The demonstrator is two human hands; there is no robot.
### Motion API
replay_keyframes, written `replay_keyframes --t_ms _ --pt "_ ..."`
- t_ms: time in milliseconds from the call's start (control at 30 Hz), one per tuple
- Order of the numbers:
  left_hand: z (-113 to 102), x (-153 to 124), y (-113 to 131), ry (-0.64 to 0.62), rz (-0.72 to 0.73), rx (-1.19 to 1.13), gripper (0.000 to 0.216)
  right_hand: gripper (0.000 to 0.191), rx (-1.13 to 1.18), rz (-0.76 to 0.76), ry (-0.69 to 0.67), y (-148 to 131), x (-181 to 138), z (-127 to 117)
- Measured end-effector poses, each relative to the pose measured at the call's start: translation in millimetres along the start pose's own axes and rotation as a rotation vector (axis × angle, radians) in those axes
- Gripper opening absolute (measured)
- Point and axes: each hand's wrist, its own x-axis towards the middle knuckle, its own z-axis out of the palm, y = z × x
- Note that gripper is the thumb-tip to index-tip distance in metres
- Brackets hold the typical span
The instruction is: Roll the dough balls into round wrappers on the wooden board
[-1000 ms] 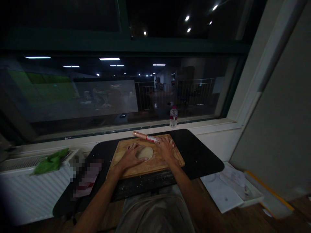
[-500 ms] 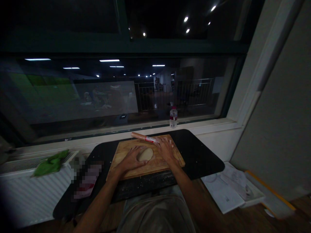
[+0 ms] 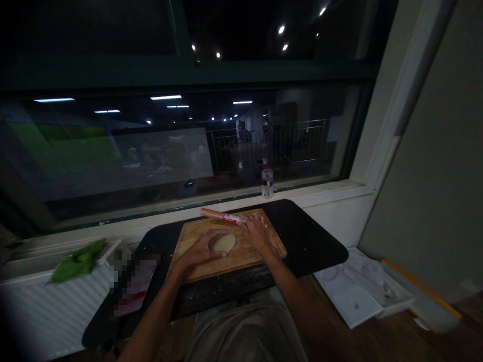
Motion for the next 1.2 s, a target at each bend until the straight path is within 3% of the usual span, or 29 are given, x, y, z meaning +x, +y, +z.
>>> replay_keyframes --t_ms 267,533,667,833,1067,1200 --pt "8.7 3.1 2.4 0.11 -0.054 0.28 0.076 0.043 0.008 -0.005 0.002 1.7 0.6 3.1" --pt "8.7 -0.3 -4.3 0.098 0.015 -0.056 0.074 0.041 0.022 -0.028 0.026 6.5 0.4 8.1" --pt "9.4 -0.5 0.5 0.083 0.029 0.067 0.07 0.04 0.042 -0.043 0.022 8.9 1.6 9.7" --pt "8.9 0.5 9.7 0.125 -0.06 0.339 0.074 0.04 0.04 -0.055 0.035 9.2 3.0 9.1" --pt "11.0 -2.1 6.5 0.143 -0.029 0.261 0.072 0.041 0.055 -0.034 0.035 10.4 3.3 10.0" --pt "12.5 0.0 7.7 0.224 0.009 0.237 0.05 0.041 0.056 -0.041 0.036 11.3 3.7 11.0"
